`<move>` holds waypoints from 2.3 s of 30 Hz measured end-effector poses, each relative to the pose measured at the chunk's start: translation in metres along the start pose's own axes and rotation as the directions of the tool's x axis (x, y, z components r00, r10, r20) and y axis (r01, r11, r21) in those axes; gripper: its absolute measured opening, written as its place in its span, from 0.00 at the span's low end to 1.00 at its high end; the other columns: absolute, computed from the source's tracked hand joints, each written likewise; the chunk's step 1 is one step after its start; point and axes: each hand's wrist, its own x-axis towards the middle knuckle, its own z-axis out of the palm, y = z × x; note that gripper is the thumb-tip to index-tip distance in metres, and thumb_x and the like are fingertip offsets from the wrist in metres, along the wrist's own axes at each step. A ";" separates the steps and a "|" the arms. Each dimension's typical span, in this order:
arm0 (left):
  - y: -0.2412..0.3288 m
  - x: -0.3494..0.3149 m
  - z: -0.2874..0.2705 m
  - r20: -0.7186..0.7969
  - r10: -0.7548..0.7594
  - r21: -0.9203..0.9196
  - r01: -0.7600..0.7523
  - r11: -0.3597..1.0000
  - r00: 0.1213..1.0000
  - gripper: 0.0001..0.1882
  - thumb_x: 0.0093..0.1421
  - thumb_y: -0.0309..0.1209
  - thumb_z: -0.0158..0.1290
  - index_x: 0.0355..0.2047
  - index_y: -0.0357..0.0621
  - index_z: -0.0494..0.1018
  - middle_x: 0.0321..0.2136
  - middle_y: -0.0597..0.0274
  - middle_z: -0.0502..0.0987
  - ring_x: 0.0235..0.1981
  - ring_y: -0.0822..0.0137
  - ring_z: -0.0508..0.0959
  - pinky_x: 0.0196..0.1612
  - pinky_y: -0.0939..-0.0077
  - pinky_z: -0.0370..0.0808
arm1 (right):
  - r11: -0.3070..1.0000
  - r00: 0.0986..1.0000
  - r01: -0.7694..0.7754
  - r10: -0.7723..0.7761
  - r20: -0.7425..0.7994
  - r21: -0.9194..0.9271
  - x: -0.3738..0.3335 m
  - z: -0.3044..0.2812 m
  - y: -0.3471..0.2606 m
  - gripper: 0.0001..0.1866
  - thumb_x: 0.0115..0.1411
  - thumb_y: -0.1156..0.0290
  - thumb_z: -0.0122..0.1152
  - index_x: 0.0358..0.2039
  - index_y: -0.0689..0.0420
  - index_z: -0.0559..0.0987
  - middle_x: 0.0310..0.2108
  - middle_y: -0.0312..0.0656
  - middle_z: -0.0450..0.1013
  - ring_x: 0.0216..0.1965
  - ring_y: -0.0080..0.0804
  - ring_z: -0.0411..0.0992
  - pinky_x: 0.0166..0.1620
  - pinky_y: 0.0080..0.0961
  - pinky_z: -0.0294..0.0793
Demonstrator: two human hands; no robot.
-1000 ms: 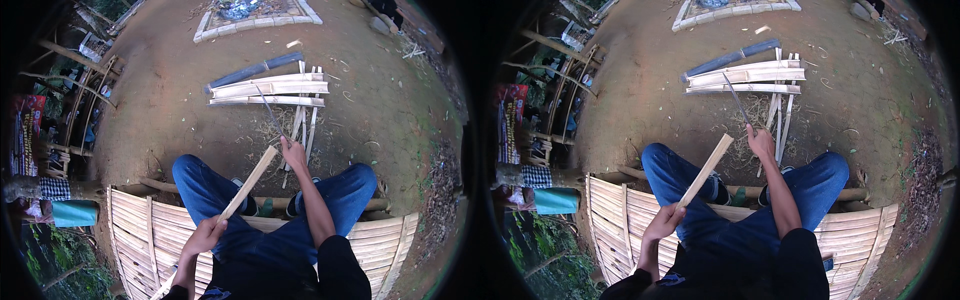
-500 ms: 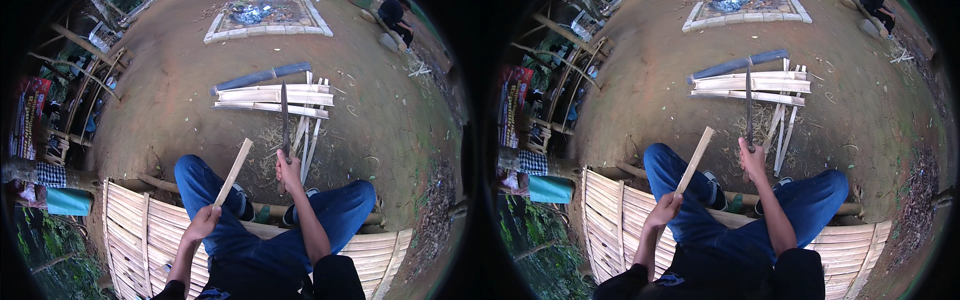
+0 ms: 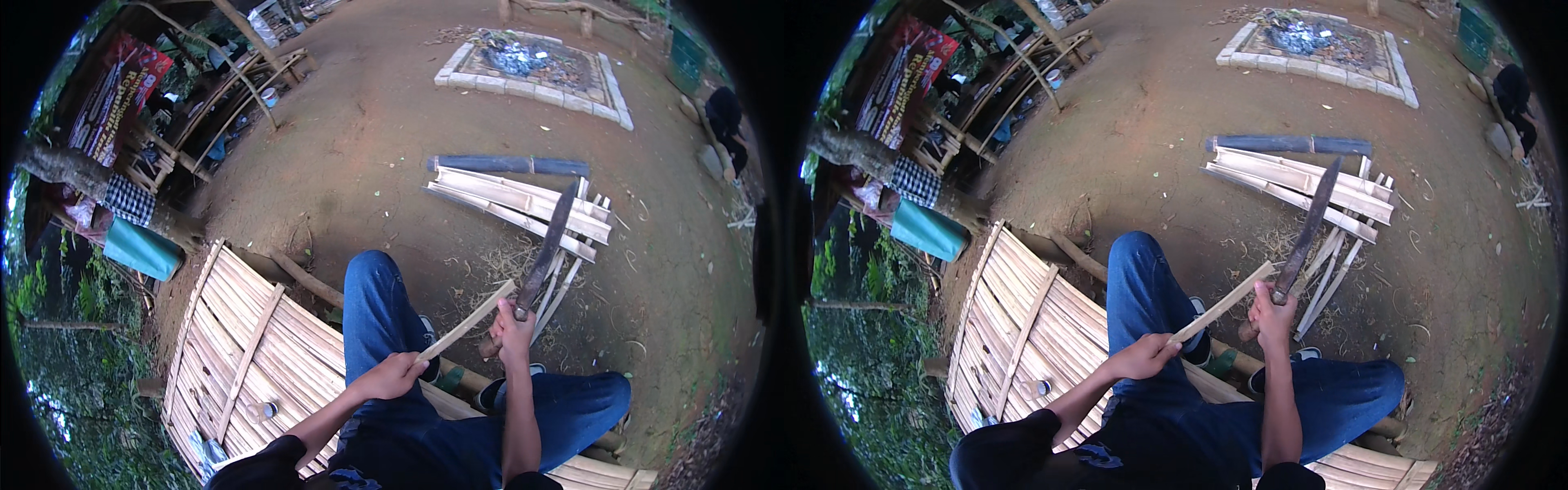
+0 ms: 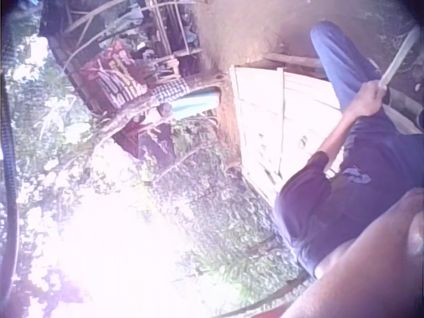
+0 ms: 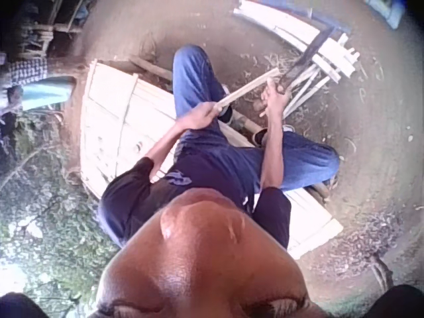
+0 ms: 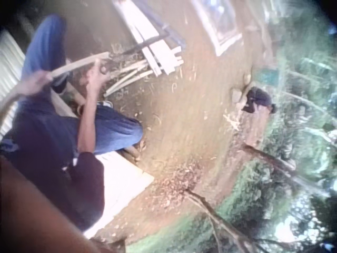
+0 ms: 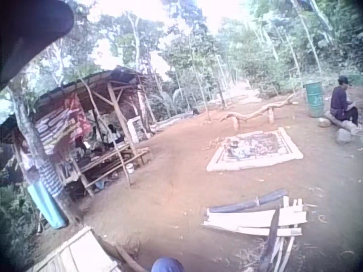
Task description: The person whittles a strip of bamboo using a large knife, repeatedly shaving layers off the wood while sitting on a bamboo bench.
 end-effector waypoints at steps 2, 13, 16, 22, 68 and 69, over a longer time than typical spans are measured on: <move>0.000 -0.003 -0.002 -0.004 -0.012 0.017 0.012 1.000 1.000 0.17 0.66 0.37 0.40 0.31 0.33 0.68 0.17 0.49 0.70 0.21 0.55 0.72 0.28 0.62 0.67 | 1.000 1.000 0.016 -0.016 0.007 0.003 0.000 0.002 0.001 0.09 0.58 0.71 0.59 0.29 0.56 0.67 0.13 0.29 0.58 0.11 0.16 0.56 0.14 0.18 0.56; 0.012 -0.008 -0.003 -0.051 -0.111 0.095 0.116 0.989 0.993 0.18 0.65 0.38 0.40 0.32 0.34 0.69 0.22 0.39 0.73 0.31 0.40 0.74 0.35 0.51 0.68 | 0.999 0.999 0.047 -0.047 -0.010 -0.014 0.001 0.001 0.002 0.09 0.58 0.74 0.58 0.27 0.56 0.65 0.13 0.29 0.57 0.11 0.17 0.55 0.16 0.19 0.58; 0.009 -0.013 -0.005 -0.100 -0.099 0.125 0.111 0.986 0.990 0.18 0.65 0.39 0.40 0.32 0.34 0.69 0.22 0.38 0.73 0.31 0.39 0.74 0.36 0.49 0.68 | 0.996 0.995 0.083 -0.084 -0.061 -0.011 0.008 -0.008 0.002 0.09 0.57 0.76 0.57 0.26 0.55 0.66 0.13 0.29 0.57 0.11 0.17 0.55 0.16 0.20 0.58; 0.005 -0.016 -0.027 -0.185 -0.116 0.113 0.138 0.984 0.976 0.16 0.64 0.37 0.41 0.32 0.33 0.69 0.22 0.38 0.73 0.31 0.39 0.74 0.35 0.50 0.69 | 0.990 0.971 0.123 -0.107 -0.212 0.066 0.015 -0.027 -0.019 0.08 0.57 0.76 0.57 0.27 0.55 0.66 0.12 0.29 0.58 0.10 0.18 0.55 0.15 0.20 0.57; 0.119 0.018 -0.251 -0.749 0.656 0.537 -0.666 0.517 -0.095 0.16 0.67 0.40 0.39 0.36 0.36 0.64 0.14 0.73 0.56 0.13 0.82 0.54 0.14 0.85 0.49 | 0.996 0.980 0.093 -0.090 -0.180 0.009 0.007 -0.023 -0.036 0.15 0.58 0.68 0.61 0.23 0.57 0.64 0.13 0.31 0.58 0.10 0.18 0.56 0.13 0.18 0.56; 0.116 0.024 -0.250 -0.767 0.629 0.505 -0.725 0.468 -0.127 0.17 0.67 0.40 0.38 0.36 0.36 0.63 0.14 0.72 0.55 0.13 0.81 0.53 0.14 0.85 0.49 | 0.995 0.981 0.099 -0.096 -0.169 0.010 0.007 -0.023 -0.035 0.15 0.58 0.68 0.61 0.23 0.57 0.64 0.13 0.31 0.58 0.10 0.18 0.56 0.13 0.18 0.56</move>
